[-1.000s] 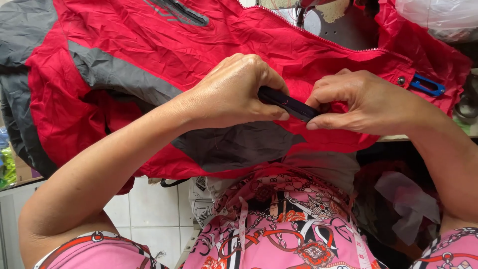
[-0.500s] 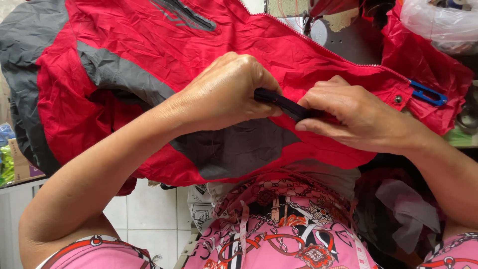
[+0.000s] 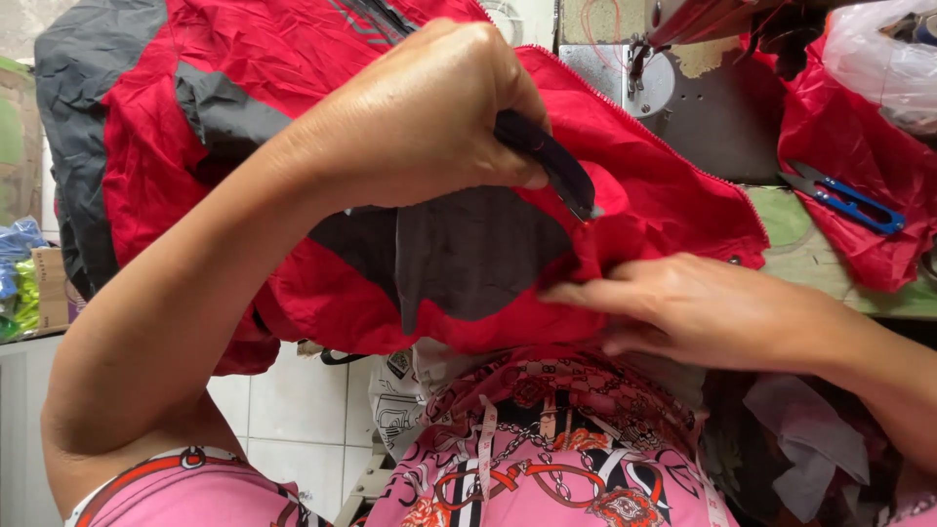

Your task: A person is repairing a red jacket by sewing a zipper or reinforcement strip onto it using an industrial sewing machine.

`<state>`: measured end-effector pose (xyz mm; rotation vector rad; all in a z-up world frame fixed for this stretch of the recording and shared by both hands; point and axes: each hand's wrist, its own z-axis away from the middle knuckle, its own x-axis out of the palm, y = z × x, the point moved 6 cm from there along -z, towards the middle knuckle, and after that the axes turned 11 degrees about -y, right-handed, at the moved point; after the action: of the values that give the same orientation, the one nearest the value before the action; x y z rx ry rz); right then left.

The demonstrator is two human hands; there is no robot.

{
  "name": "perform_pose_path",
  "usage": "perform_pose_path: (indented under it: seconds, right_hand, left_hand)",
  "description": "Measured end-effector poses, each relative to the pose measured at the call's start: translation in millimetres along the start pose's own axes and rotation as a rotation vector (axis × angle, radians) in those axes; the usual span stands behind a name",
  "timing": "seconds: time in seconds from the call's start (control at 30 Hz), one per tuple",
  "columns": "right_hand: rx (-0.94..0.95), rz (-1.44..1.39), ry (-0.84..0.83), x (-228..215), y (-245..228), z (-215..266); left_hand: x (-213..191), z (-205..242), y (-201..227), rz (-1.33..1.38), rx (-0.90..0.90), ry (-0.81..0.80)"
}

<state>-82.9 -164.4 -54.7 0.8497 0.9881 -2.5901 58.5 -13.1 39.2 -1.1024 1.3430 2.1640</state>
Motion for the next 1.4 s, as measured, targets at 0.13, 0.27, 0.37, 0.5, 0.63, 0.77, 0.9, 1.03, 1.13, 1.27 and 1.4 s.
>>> perform_pose_path:
  seconds: [0.13,0.27,0.37,0.5,0.63,0.77,0.9,1.03,1.13,1.27,1.4]
  right_hand:
    - [0.016,0.035,0.137,-28,0,-37]
    - [-0.009,-0.001,0.295,-55,-4,-76]
    - [-0.108,-0.060,0.430,-74,-1,-110]
    - [-0.174,-0.025,0.586,-86,13,-124]
    - [-0.123,0.106,0.659,-83,37,-130]
    - [-0.071,0.234,0.729,-78,61,-136]
    - [-0.017,0.349,0.794,-83,74,-124]
    - [0.034,0.460,0.839,-71,97,-114]
    - [0.065,0.512,0.850,-60,92,-89]
    - [-0.044,0.378,0.945,-58,55,-19]
    - [-0.129,0.447,1.017,-62,41,5]
  left_hand:
    - [-10,4,9,-0.214,0.041,0.090]
    - [-21,11,6,-0.419,-0.083,0.179]
    - [-21,-1,-9,-0.629,-0.148,0.278]
    - [12,-63,-71,-0.966,-0.833,0.292]
    - [60,-130,-131,-1.169,-1.836,0.192]
    - [27,-88,-105,-1.091,-0.890,0.870]
    - [31,-35,-32,-1.046,-0.059,0.984]
    - [66,-26,-35,-0.843,-0.095,0.899]
    - [88,-30,-30,-0.782,-0.108,0.849]
    - [117,-38,-14,-0.844,-0.115,0.845]
    - [142,-47,3,-0.862,-0.080,0.798]
